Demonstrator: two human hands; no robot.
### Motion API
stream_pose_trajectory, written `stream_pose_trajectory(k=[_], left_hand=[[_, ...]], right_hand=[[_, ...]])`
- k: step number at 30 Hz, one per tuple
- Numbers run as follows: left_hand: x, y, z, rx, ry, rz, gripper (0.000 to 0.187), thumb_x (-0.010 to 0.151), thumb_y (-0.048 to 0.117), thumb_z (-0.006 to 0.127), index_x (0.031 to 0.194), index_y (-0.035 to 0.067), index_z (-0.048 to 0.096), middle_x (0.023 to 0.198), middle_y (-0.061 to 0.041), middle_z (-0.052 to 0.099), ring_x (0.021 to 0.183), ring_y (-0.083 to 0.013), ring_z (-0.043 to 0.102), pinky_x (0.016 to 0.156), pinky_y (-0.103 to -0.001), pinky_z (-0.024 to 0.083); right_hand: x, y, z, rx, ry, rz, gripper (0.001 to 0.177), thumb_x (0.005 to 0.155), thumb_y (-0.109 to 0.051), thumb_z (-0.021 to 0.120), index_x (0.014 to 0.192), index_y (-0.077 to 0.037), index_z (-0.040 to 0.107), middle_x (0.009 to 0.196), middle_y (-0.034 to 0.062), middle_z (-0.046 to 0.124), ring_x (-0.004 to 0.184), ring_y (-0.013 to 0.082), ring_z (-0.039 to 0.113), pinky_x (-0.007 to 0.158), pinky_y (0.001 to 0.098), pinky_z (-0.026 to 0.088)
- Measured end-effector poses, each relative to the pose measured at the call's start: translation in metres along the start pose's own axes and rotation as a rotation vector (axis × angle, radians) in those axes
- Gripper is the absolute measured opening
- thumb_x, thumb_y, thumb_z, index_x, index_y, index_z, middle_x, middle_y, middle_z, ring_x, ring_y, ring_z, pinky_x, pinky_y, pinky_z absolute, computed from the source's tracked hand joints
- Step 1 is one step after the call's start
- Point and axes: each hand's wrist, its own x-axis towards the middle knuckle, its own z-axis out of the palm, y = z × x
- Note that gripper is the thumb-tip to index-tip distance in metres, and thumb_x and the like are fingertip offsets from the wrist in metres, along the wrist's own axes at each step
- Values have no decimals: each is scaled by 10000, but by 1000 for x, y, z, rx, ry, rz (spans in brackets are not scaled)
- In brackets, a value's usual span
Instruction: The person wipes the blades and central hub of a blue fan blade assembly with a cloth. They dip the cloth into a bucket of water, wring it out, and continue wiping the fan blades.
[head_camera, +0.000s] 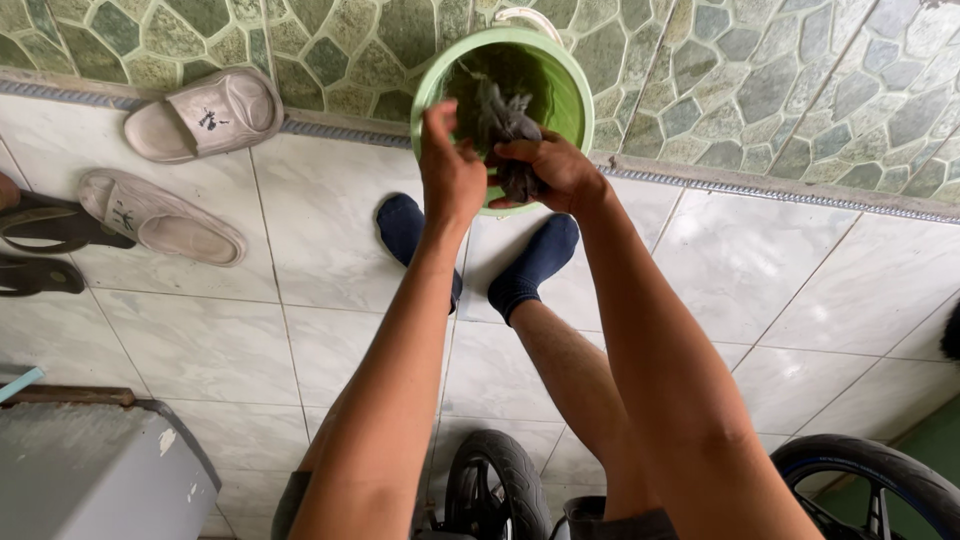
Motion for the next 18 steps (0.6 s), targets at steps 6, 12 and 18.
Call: stream_pose_trajectory(k=[6,12,18], left_hand=[[37,-12,-9,481,-298,701,734,642,8,832,1278,173,505,1320,-173,625,1204,-469,606,987,-531,481],[61,-38,2,335,-457,273,495,899,70,777,1301,106,492,1268,-168,702,1227,-400,664,966,-488,570],[45,-40,16,-128,-551,131,808,832,43,699,1516,20,269,1372,-240,580,1245,-378,611,1018,-424,522]], right_hand=[[13,-17,-23,-612,-187,-49,337,783,-24,804,1085,43,669,828,116,724,650,192,700,534,340,562],[25,-11,-19,-418,-2,-356,317,877,-153,780,1115,29,677,843,137,737,634,225,681,537,350,543],[40,17,9,212,277,-436,506,865,-258,788,1249,-50,531,1106,113,720,949,204,762,780,353,688]])
